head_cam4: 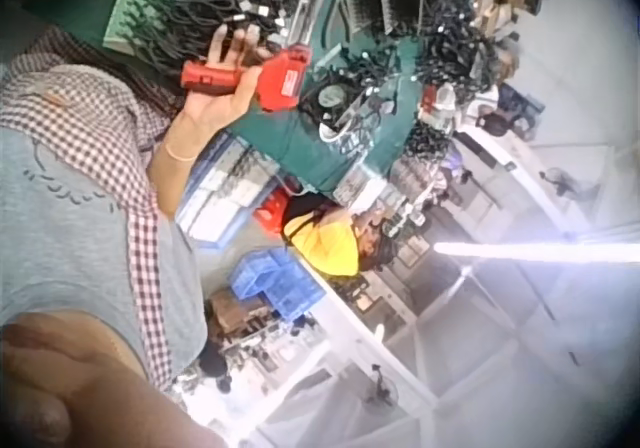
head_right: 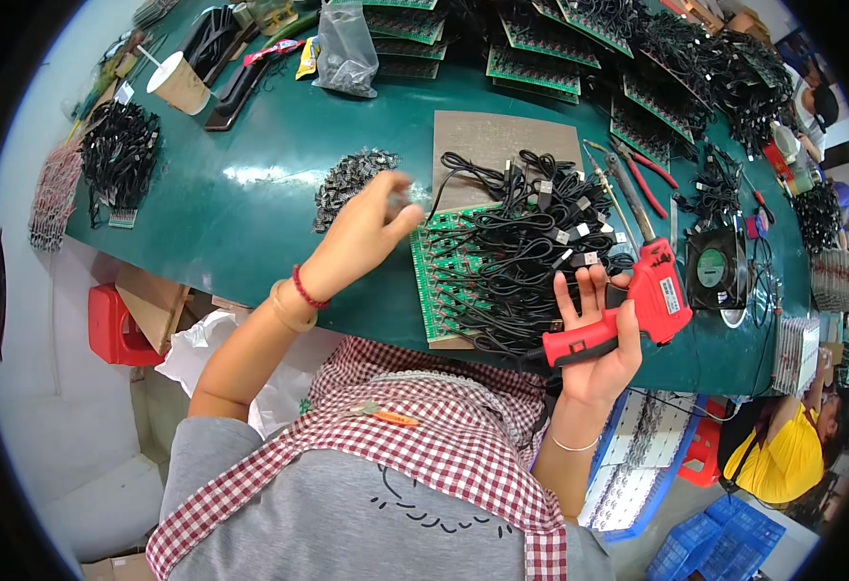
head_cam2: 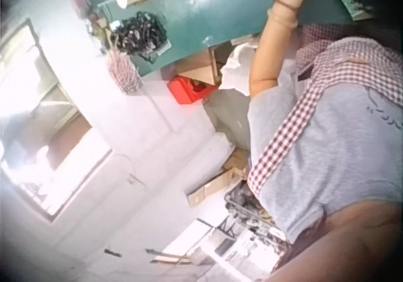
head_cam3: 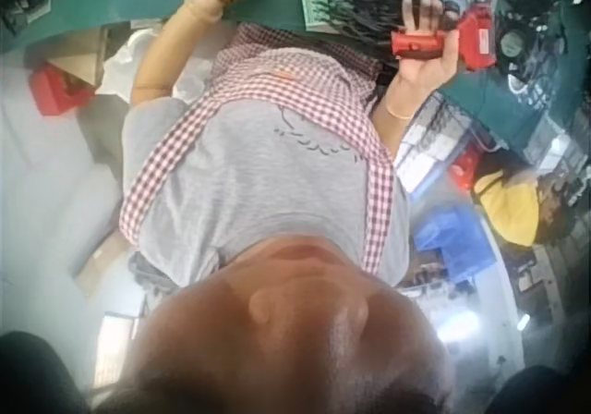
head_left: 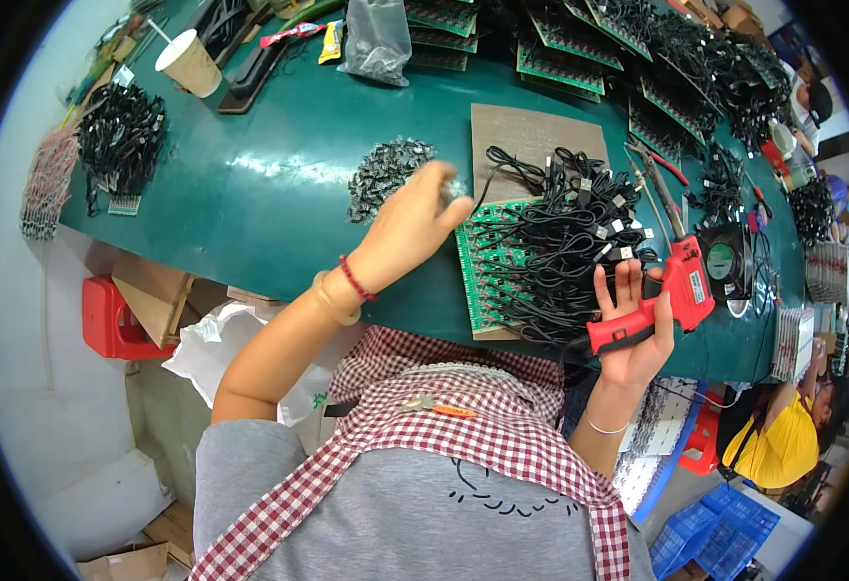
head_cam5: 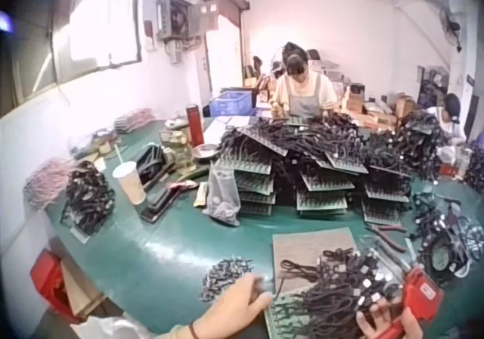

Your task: The person secures wires to an electronic circuit board by applying hot glue with a hot glue gun.

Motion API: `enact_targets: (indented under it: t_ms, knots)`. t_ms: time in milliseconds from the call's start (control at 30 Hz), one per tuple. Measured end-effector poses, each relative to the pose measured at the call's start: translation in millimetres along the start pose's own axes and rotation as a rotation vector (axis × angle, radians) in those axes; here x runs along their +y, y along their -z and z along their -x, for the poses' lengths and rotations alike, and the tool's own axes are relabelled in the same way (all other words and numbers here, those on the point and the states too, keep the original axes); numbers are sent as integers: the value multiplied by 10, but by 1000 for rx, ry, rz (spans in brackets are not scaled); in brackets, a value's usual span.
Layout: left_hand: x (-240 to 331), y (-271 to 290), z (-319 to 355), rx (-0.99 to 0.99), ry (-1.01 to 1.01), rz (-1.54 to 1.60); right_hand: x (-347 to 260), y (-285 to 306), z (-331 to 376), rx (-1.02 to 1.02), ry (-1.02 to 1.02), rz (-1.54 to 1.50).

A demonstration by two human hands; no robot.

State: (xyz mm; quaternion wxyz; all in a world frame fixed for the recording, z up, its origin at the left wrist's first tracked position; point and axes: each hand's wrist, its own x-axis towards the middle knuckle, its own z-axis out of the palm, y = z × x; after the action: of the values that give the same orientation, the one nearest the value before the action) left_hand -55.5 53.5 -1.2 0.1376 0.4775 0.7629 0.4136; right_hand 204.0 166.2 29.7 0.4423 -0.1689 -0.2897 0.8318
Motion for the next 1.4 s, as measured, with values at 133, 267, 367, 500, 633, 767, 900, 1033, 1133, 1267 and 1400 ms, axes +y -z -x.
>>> enact_targets:
  t_ms: [133, 267, 367, 500, 633, 767, 900, 1033, 1133, 1267, 1400]
  knots:
    - [14, -278, -442, 101, -213, 34, 38, 6, 4, -6, -3, -13]
    - [168, -397, -656, 21, 115, 589, 54, -13, 53, 8, 43, -33]
    - [131, -474, -614, 256, 297, 1119, 85, -30, 65, 27, 62, -25]
    - [93, -470, -525, -27, 169, 754, 91, -47, 68, 39, 53, -4]
    - [206, -380, -455, -51, -427, 151, 35, -49, 88, 51, 50, -19]
    - [-33, 47, -529, 113, -328, -192, -138, -32, 142, -4, 75, 24]
    - [-366, 296, -563, -78, -214, -519, -359, -52, 208, 21, 64, 72]
    - [-420, 215, -512, -76, -231, -627, -623, -62, 305, 39, 95, 134]
    - [-382, 239, -511, -22, -242, -597, -745, -194, 432, 73, 161, 226]
    - [-403, 266, -510, 63, -257, -469, -695, -369, 527, 102, 143, 306]
    - [-428, 257, -431, 65, -304, -462, -486, -461, 469, 112, 69, 320]
